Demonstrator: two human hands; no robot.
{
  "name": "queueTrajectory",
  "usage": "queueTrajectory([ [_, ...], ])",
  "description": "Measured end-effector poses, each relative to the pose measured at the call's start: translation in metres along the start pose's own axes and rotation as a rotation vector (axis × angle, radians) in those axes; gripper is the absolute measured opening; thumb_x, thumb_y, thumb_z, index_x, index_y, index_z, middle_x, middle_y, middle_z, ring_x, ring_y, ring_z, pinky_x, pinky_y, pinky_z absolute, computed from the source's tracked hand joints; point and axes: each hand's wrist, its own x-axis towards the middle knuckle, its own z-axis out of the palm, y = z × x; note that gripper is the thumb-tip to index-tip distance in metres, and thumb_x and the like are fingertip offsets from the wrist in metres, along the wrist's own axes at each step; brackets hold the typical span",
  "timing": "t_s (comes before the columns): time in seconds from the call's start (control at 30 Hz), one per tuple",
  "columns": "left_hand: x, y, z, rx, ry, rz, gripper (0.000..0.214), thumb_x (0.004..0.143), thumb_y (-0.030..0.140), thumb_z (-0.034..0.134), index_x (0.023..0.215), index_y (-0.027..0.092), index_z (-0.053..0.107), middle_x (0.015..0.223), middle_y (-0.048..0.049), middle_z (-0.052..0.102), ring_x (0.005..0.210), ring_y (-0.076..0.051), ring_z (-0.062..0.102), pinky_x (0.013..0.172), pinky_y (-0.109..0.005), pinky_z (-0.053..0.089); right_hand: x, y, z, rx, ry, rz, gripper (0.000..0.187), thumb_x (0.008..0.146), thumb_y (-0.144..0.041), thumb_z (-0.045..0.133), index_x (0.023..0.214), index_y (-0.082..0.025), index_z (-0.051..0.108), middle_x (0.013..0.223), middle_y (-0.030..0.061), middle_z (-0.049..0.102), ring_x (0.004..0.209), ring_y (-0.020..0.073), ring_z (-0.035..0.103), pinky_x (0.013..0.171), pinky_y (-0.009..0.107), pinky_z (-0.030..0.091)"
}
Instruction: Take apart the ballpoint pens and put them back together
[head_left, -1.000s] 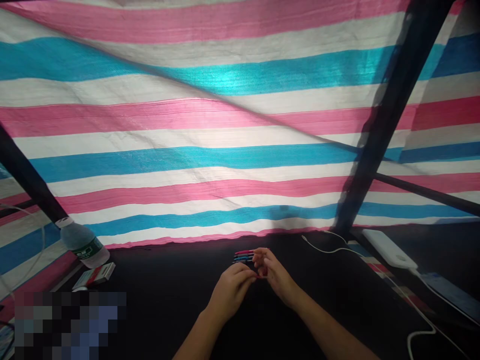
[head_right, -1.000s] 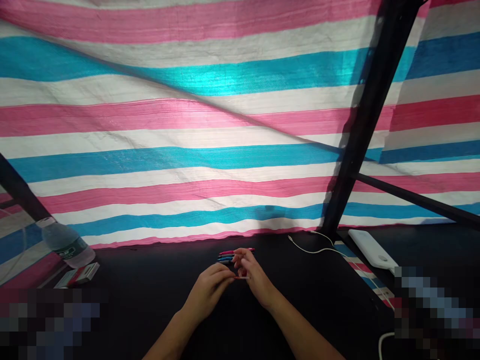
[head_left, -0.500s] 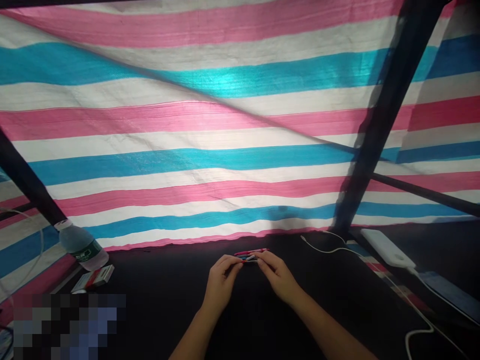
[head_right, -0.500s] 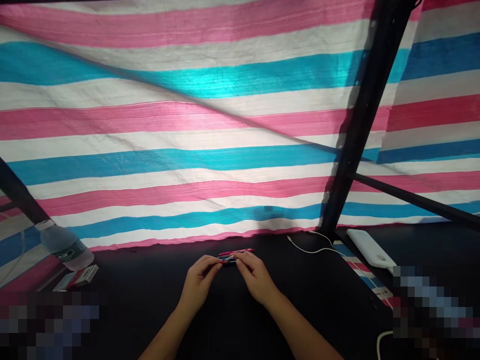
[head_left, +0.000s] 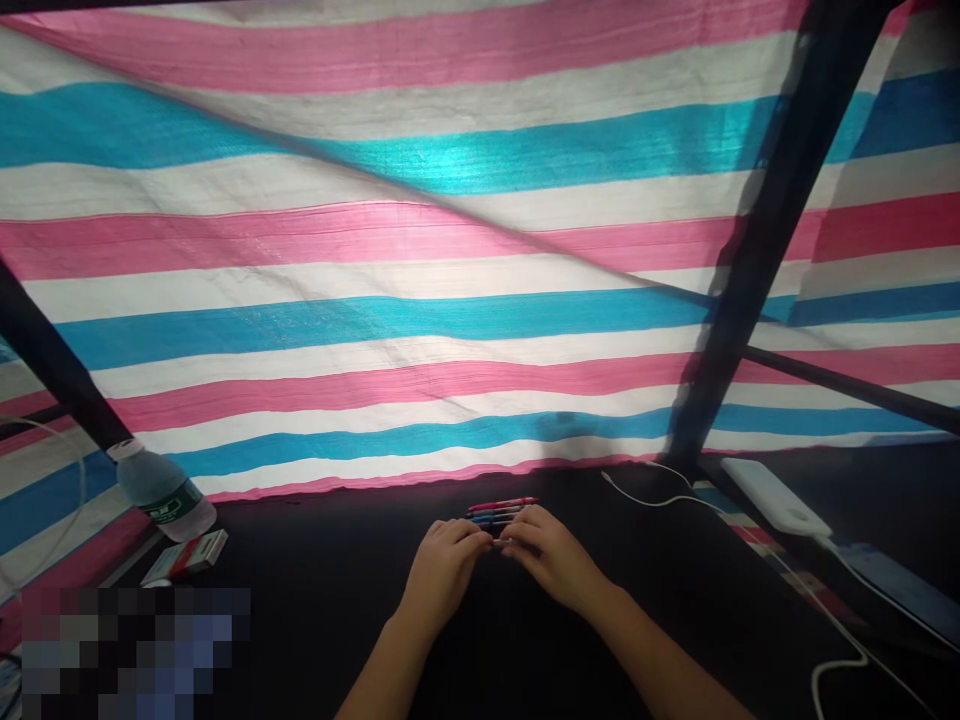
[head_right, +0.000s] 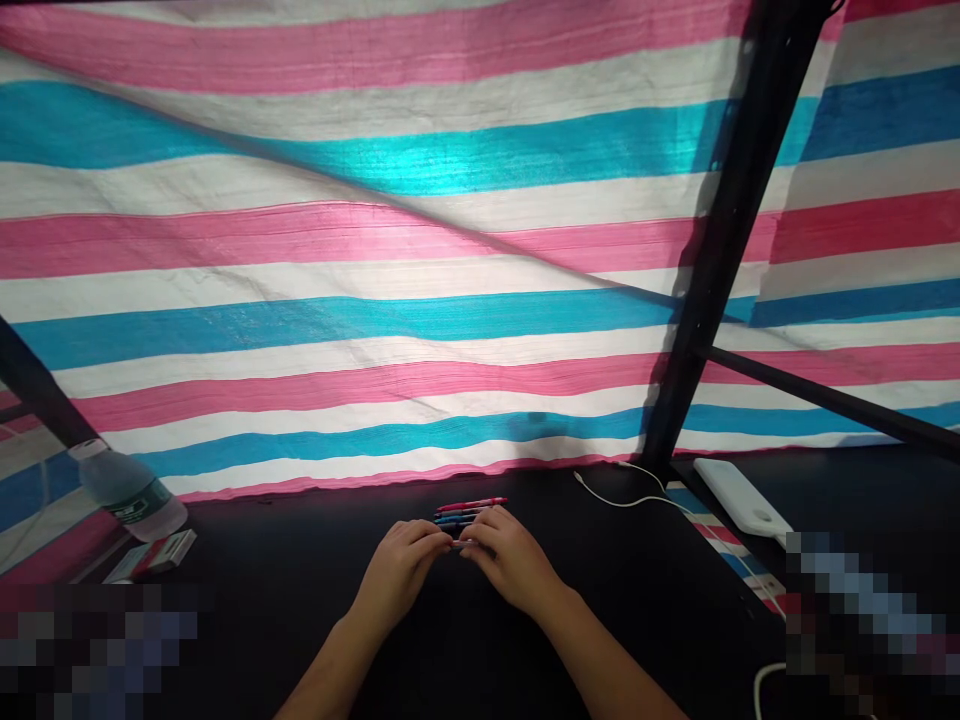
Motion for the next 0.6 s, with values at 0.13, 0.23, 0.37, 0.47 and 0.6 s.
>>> queueTrajectory([
  [0.13, -0.0012, 0.0042, 0.0053, -0.190, 0.011, -0.092, 0.011, 0.098, 0.024, 0.061, 0.102, 0.023, 0.072, 0.094, -0.0045, 0.072, 0.086, -0.020, 0.068, 0.078, -0.030, 0.055, -0.0007, -0.0052, 0.0025, 0.082, -0.005, 0.000, 0.010, 0.099, -0.026, 0.059, 0.102, -0.025, 0.069, 0.100, 0.0062, 0.067, 0.095, 0.0232, 0.062, 0.085, 0.036, 0.051],
  [0.23, -0.0016, 0.0045, 0.0064, -0.274, -0.003, -0.118, 0.010, 0.096, 0.022, 0.064, 0.103, 0.023, 0.071, 0.098, -0.0044, 0.070, 0.088, -0.019, 0.067, 0.080, -0.029, 0.055, -0.0007, -0.0051, 0.0031, 0.104, 0.022, 0.007, 0.009, 0.098, -0.028, 0.062, 0.096, -0.024, 0.069, 0.094, 0.0049, 0.067, 0.090, 0.0222, 0.063, 0.081, 0.035, 0.050],
  [0.37, -0.0010, 0.0045, 0.0050, -0.292, -0.011, -0.090, 0.014, 0.094, 0.017, 0.065, 0.105, 0.023, 0.072, 0.105, -0.0062, 0.066, 0.092, -0.020, 0.066, 0.082, -0.031, 0.056, -0.0005, -0.0001, 0.0036, 0.101, 0.061, 0.038, 0.011, 0.097, -0.033, 0.066, 0.094, -0.024, 0.072, 0.091, 0.0049, 0.070, 0.087, 0.0223, 0.064, 0.078, 0.034, 0.051],
  [0.47, -0.0005, 0.0054, 0.0038, -0.331, -0.039, -0.082, 0.023, 0.096, 0.012, 0.059, 0.112, 0.023, 0.071, 0.111, -0.0080, 0.063, 0.099, -0.021, 0.065, 0.086, -0.033, 0.058, -0.0006, 0.0030, 0.0038, 0.079, 0.077, 0.048, 0.013, 0.097, -0.035, 0.066, 0.095, -0.023, 0.073, 0.093, 0.0057, 0.072, 0.088, 0.0227, 0.065, 0.079, 0.035, 0.051],
  [0.6, -0.0012, 0.0031, 0.0058, -0.347, -0.028, -0.101, 0.022, 0.095, 0.010, 0.059, 0.110, 0.022, 0.071, 0.114, -0.0086, 0.062, 0.099, -0.021, 0.066, 0.088, -0.035, 0.058, -0.0006, 0.0039, 0.0025, 0.073, 0.091, 0.047, 0.015, 0.097, -0.036, 0.065, 0.095, -0.023, 0.074, 0.095, 0.0065, 0.072, 0.089, 0.0228, 0.065, 0.080, 0.036, 0.052],
])
